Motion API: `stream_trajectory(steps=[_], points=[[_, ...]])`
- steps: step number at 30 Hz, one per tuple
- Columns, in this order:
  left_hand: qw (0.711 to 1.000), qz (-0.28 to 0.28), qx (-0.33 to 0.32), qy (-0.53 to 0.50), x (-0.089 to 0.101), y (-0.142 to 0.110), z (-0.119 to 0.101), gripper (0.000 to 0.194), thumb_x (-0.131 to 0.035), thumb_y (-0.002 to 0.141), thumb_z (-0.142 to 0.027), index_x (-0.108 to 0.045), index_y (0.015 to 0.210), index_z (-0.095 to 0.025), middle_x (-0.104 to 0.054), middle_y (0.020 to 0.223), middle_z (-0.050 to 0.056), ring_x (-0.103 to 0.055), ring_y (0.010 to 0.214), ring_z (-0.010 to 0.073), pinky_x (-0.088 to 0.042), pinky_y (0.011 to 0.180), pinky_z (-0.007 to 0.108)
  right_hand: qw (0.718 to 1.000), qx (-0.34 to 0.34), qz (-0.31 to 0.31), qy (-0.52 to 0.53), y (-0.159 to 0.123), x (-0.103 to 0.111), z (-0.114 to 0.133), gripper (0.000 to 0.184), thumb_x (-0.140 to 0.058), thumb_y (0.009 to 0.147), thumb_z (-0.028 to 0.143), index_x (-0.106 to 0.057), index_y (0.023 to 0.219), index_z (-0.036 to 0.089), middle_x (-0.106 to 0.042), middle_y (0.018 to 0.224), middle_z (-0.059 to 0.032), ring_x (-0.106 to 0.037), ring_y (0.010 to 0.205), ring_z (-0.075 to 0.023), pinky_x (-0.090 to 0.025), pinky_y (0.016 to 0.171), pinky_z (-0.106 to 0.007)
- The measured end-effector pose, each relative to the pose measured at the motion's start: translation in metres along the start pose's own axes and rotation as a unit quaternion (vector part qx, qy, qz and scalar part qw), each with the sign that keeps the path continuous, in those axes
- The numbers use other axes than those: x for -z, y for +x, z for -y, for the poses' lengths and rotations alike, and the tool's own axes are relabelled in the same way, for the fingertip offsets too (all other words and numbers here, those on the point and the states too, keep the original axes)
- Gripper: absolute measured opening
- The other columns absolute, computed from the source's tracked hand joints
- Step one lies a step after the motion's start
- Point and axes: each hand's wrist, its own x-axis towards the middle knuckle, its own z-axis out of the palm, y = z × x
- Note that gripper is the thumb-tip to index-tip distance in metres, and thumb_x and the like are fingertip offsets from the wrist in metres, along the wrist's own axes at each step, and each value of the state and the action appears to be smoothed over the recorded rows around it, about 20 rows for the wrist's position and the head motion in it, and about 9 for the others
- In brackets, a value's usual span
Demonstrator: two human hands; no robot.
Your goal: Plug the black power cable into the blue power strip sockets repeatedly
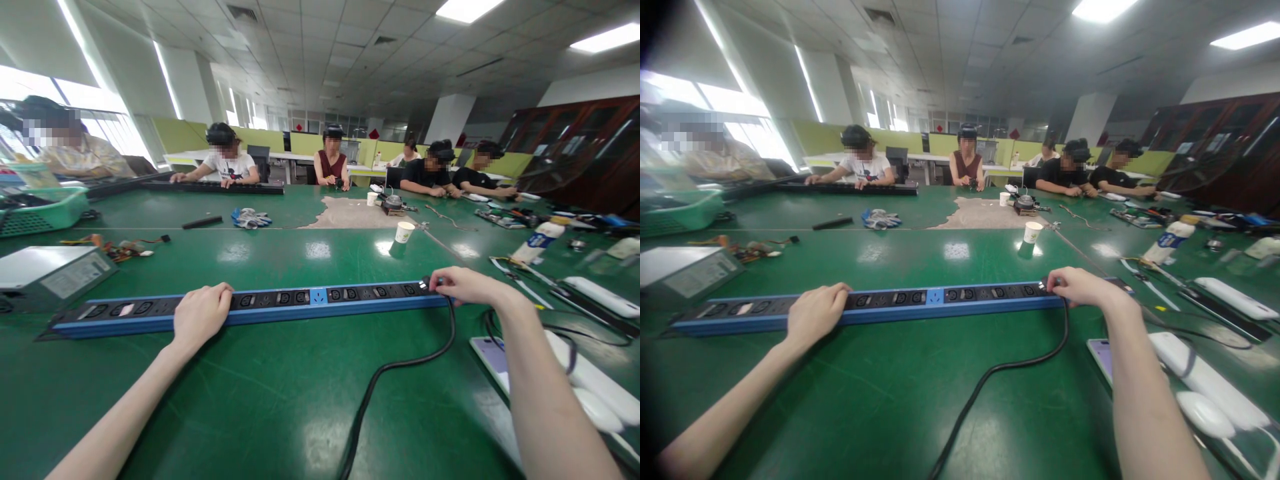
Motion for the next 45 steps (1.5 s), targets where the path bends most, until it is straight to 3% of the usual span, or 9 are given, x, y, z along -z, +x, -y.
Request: stream_trajectory(steps=[4, 9, 13, 20, 26, 34, 45], points=[[1.0, -0.002, -0.002, -0.001, 0.001, -0.001, -0.001, 0.055, -0.029, 0.107, -0.04, -0.081, 0.114, -0.025, -0.079, 0.1, 0.012, -0.071, 0.097, 0.0298, -0.047, 0.086, 0.038, 0.994, -0.01, -0.011, -0.108, 0.004, -0.005, 0.005, 0.022, -0.067, 0.083, 0.03, -0.069, 0.104, 0.026, -0.075, 0.086, -0.0034, -0.067, 0.061, -0.0187, -0.047, 0.059, -0.031], [1.0, -0.002, -0.004, 0.0, 0.002, -0.001, -0.002, 0.053, -0.03, 0.107, -0.039, -0.081, 0.112, -0.025, -0.08, 0.101, 0.012, -0.072, 0.099, 0.0292, -0.048, 0.09, 0.037, 0.968, -0.032, -0.068, -0.24, 0.004, -0.007, 0.009, 0.037, -0.071, 0.079, 0.028, -0.061, 0.114, 0.026, -0.075, 0.09, -0.0064, -0.07, 0.077, -0.0253, -0.041, 0.066, -0.032], [1.0, -0.007, -0.002, 0.002, 0.002, -0.001, -0.002, 0.053, -0.03, 0.107, -0.039, -0.081, 0.113, -0.025, -0.08, 0.102, 0.011, -0.072, 0.099, 0.029, -0.048, 0.09, 0.037, 0.955, -0.07, -0.071, -0.281, 0.004, -0.012, 0.018, 0.041, -0.071, 0.082, 0.028, -0.06, 0.121, 0.026, -0.076, 0.097, -0.0111, -0.072, 0.082, -0.0295, -0.042, 0.071, -0.035], [1.0, 0.003, 0.0, 0.005, 0.001, 0.0, -0.002, 0.054, -0.029, 0.107, -0.039, -0.081, 0.114, -0.025, -0.08, 0.103, 0.012, -0.072, 0.1, 0.0298, -0.048, 0.089, 0.038, 0.953, -0.046, -0.078, -0.29, 0.007, -0.023, 0.039, 0.038, -0.074, 0.079, 0.02, -0.066, 0.115, 0.027, -0.077, 0.102, -0.0149, -0.074, 0.09, -0.034, -0.046, 0.077, -0.039], [1.0, 0.005, 0.003, 0.004, 0.002, 0.0, -0.002, 0.053, -0.03, 0.107, -0.038, -0.081, 0.114, -0.024, -0.08, 0.103, 0.011, -0.073, 0.1, 0.029, -0.048, 0.09, 0.038, 0.961, -0.049, -0.108, -0.249, 0.013, -0.015, 0.026, 0.018, -0.073, 0.086, 0.04, -0.076, 0.101, 0.031, -0.079, 0.102, -0.0081, -0.073, 0.086, -0.0282, -0.047, 0.075, -0.037], [1.0, -0.002, 0.0, 0.002, 0.0, 0.0, -0.001, 0.054, -0.029, 0.107, -0.039, -0.08, 0.113, -0.025, -0.079, 0.101, 0.011, -0.071, 0.1, 0.0297, -0.047, 0.089, 0.039, 0.951, -0.018, -0.13, -0.279, 0.036, -0.02, 0.021, 0.015, -0.076, 0.076, 0.023, -0.079, 0.091, 0.025, -0.079, 0.097, -0.0093, -0.073, 0.091, -0.0284, -0.048, 0.075, -0.036], [1.0, -0.001, 0.004, 0.007, 0.0, 0.0, -0.002, 0.056, -0.028, 0.108, -0.041, -0.08, 0.115, -0.025, -0.08, 0.104, 0.011, -0.071, 0.1, 0.0289, -0.046, 0.087, 0.038, 0.964, -0.021, -0.163, -0.209, 0.025, -0.018, 0.017, 0.014, -0.08, 0.077, 0.031, -0.083, 0.089, 0.026, -0.081, 0.092, -0.0041, -0.073, 0.088, -0.0249, -0.045, 0.071, -0.032]])
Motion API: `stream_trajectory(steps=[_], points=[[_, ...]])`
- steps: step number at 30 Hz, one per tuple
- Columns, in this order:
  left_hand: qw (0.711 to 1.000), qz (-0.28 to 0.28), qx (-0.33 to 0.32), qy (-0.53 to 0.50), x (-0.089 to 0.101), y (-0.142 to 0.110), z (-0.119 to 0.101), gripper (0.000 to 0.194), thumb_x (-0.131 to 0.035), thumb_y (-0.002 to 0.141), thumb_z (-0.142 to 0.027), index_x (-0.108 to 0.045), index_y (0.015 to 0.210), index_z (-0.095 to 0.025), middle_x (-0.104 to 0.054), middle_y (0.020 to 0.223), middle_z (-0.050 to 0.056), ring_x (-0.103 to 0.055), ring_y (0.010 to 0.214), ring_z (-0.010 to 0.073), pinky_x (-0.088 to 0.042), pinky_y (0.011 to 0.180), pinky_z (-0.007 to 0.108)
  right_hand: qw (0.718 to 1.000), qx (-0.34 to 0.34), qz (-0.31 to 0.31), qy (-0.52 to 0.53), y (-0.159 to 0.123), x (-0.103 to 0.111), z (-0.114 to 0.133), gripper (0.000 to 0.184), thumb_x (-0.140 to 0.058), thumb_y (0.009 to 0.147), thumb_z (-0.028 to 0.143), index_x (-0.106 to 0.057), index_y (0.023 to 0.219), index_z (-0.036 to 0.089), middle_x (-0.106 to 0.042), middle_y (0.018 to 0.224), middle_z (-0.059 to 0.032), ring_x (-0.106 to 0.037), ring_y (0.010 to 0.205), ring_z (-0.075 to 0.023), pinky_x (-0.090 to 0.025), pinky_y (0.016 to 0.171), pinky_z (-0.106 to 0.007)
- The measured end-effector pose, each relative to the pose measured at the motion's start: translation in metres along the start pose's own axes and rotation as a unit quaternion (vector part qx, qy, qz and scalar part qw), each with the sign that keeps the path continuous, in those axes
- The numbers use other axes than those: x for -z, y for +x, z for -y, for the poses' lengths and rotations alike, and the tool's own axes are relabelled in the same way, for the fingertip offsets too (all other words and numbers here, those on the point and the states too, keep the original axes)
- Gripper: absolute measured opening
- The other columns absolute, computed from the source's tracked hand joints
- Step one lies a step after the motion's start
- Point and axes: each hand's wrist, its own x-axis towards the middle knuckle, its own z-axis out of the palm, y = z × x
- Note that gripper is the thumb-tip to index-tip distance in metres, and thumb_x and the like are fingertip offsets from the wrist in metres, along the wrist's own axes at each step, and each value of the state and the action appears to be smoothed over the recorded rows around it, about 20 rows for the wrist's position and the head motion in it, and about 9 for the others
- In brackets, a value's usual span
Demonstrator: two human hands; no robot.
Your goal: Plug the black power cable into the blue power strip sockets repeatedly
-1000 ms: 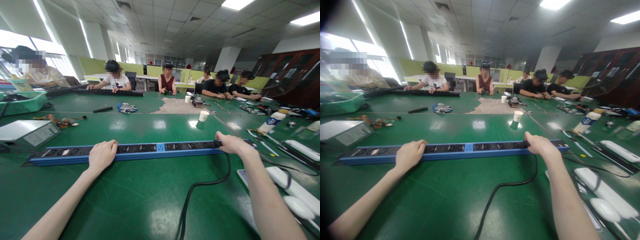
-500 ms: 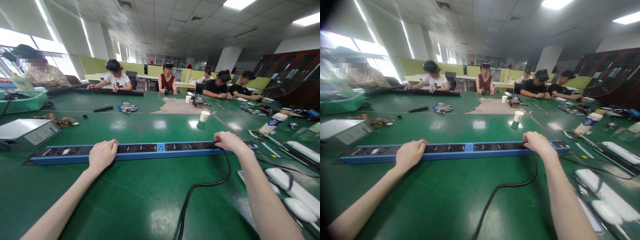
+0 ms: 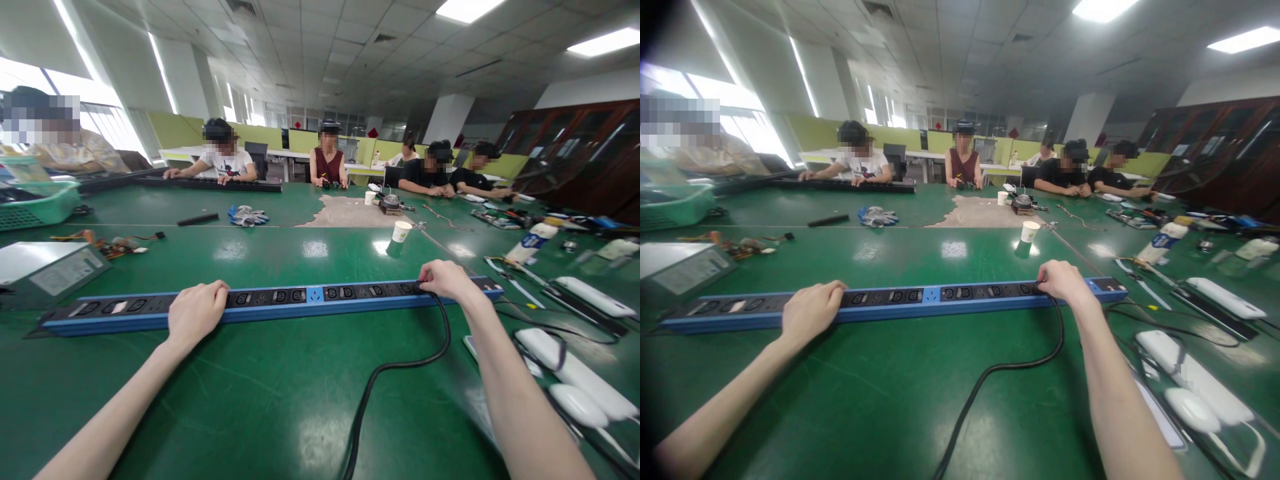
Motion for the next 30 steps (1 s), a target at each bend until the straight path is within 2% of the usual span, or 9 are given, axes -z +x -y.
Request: stream_trajectory(steps=[9, 20, 25, 30], points=[[1.0, -0.001, -0.003, 0.001, -0.007, 0.003, 0.005, 0.057, -0.027, 0.107, -0.041, -0.081, 0.112, -0.026, -0.078, 0.1, 0.012, -0.071, 0.096, 0.0303, -0.046, 0.086, 0.039, 1.0, -0.014, 0.018, -0.005, -0.001, 0.008, -0.001, 0.015, -0.081, 0.078, 0.038, -0.084, 0.089, 0.029, -0.082, 0.091, 0.0013, -0.075, 0.09, -0.0222, -0.046, 0.069, -0.029], [1.0, -0.005, 0.009, -0.008, -0.01, 0.003, 0.006, 0.055, -0.029, 0.107, -0.041, -0.081, 0.114, -0.026, -0.078, 0.1, 0.011, -0.069, 0.098, 0.0303, -0.043, 0.084, 0.038, 0.998, 0.004, 0.038, -0.04, 0.008, 0.009, 0.001, 0.017, -0.082, 0.078, 0.038, -0.083, 0.091, 0.027, -0.082, 0.095, -0.0027, -0.076, 0.09, -0.0241, -0.048, 0.07, -0.03], [1.0, 0.0, 0.009, -0.007, -0.012, 0.003, 0.007, 0.055, -0.029, 0.108, -0.041, -0.081, 0.114, -0.026, -0.078, 0.1, 0.011, -0.069, 0.097, 0.0296, -0.042, 0.081, 0.037, 0.993, -0.02, 0.113, 0.02, 0.007, 0.009, -0.011, 0.03, -0.075, 0.086, 0.05, -0.082, 0.101, 0.025, -0.081, 0.088, -0.0043, -0.075, 0.072, -0.021, -0.051, 0.066, -0.029], [1.0, -0.004, 0.008, -0.008, -0.016, 0.004, 0.009, 0.055, -0.027, 0.109, -0.041, -0.08, 0.115, -0.027, -0.078, 0.104, 0.011, -0.069, 0.099, 0.0296, -0.041, 0.08, 0.037, 0.987, -0.027, 0.157, 0.032, 0.006, 0.01, -0.026, 0.047, -0.065, 0.092, 0.068, -0.078, 0.091, 0.023, -0.079, 0.078, -0.0064, -0.075, 0.075, -0.0242, -0.05, 0.066, -0.031]])
